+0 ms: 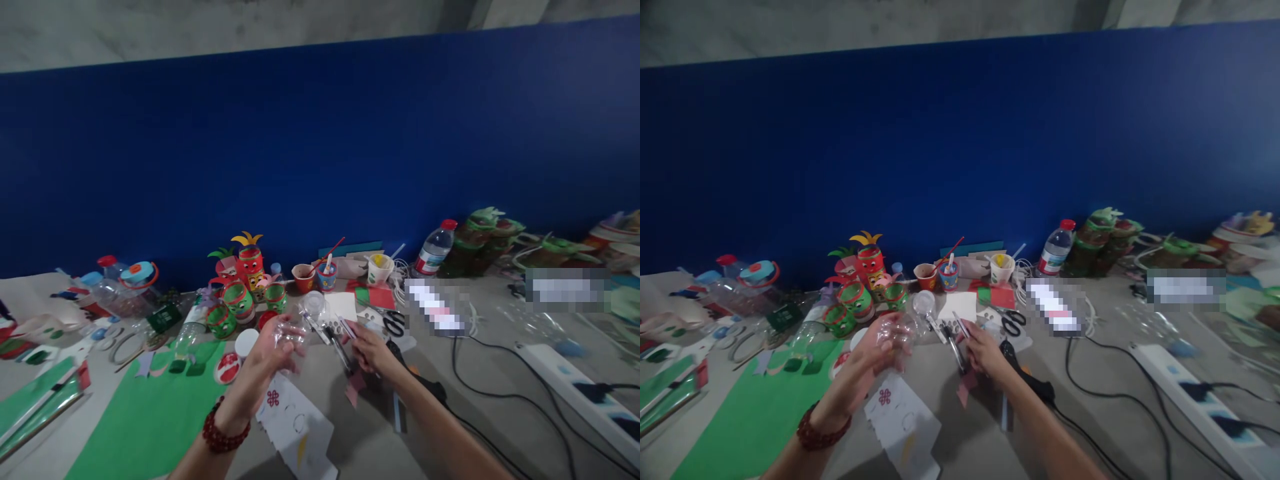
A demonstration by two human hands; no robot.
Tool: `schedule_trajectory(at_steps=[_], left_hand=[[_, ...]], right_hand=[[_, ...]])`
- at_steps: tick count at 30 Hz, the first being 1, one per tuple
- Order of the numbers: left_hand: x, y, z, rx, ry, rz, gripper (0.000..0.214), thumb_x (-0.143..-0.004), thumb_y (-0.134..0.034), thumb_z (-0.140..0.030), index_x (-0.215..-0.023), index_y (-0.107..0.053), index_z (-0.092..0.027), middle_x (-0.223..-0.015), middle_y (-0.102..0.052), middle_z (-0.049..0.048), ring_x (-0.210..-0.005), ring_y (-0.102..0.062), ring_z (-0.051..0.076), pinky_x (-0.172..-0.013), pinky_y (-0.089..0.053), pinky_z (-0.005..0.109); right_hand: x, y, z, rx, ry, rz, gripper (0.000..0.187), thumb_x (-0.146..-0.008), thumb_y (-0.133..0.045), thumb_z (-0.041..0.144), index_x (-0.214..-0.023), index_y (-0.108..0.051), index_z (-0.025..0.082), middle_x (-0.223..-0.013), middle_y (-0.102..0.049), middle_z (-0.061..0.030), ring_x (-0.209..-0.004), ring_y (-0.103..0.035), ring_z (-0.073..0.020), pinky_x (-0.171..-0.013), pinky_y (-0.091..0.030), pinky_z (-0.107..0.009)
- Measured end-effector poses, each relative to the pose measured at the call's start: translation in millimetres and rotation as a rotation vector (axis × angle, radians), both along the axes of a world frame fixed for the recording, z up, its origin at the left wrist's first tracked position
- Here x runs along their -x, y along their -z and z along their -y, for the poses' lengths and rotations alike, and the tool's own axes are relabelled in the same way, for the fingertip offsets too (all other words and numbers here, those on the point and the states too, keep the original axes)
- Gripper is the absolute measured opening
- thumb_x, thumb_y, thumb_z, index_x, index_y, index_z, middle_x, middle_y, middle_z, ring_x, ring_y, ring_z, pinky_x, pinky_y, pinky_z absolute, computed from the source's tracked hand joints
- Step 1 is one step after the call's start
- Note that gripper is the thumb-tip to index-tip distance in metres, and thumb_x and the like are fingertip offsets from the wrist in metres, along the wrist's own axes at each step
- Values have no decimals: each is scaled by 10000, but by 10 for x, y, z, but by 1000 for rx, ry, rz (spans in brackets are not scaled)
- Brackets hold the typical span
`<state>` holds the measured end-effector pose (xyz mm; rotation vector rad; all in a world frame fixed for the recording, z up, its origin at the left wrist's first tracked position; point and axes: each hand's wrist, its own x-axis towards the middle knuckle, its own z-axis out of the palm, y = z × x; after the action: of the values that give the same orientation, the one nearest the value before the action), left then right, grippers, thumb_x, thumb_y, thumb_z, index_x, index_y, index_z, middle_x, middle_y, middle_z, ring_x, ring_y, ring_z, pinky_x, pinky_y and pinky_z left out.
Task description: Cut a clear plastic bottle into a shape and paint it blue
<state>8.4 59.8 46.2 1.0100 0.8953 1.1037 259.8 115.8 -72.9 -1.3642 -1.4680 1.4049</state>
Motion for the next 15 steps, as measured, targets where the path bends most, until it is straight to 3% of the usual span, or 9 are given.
schedule_trajectory(at_steps=[3,8,12,15], left_hand=[[-1,-8,-1,9,14,9,569,-809,-721,-393,-1302,-500,-213,-1161,-618,123,-878,-634,223,-657,-507,307],[5,1,-1,-1,16,21,544,-828,-702,-377,-1302,-489,-217,-1156,-613,114,-882,-626,215,-652,-508,303],[11,8,3,5,19,23,541,-829,-699,-381,-1301,-487,-220,-1152,-612,108,-885,-629,216,-651,-512,300],[11,14,0,10,21,23,543,-826,-700,-380,-1299,-490,-215,-1155,-612,113,-880,-628,212,-647,-515,293]], right_hand=[[-5,-30,15,52,3,-116,310,-729,-490,445,-922,-552,210,-497,-322,113,-357,-223,-62,-328,-226,-186],[-8,-67,14,52,39,-212,380,-698,-566,471,-942,-619,184,-534,-379,89,-380,-295,-58,-348,-224,-182],[1,-71,27,-4,74,-204,592,-727,-558,546,-1206,-619,202,-773,-618,-17,-434,-412,-81,-350,-284,-199],[2,-38,-9,-44,80,-94,648,-775,-489,472,-1382,-517,248,-951,-671,-53,-436,-458,-94,-328,-300,-203]])
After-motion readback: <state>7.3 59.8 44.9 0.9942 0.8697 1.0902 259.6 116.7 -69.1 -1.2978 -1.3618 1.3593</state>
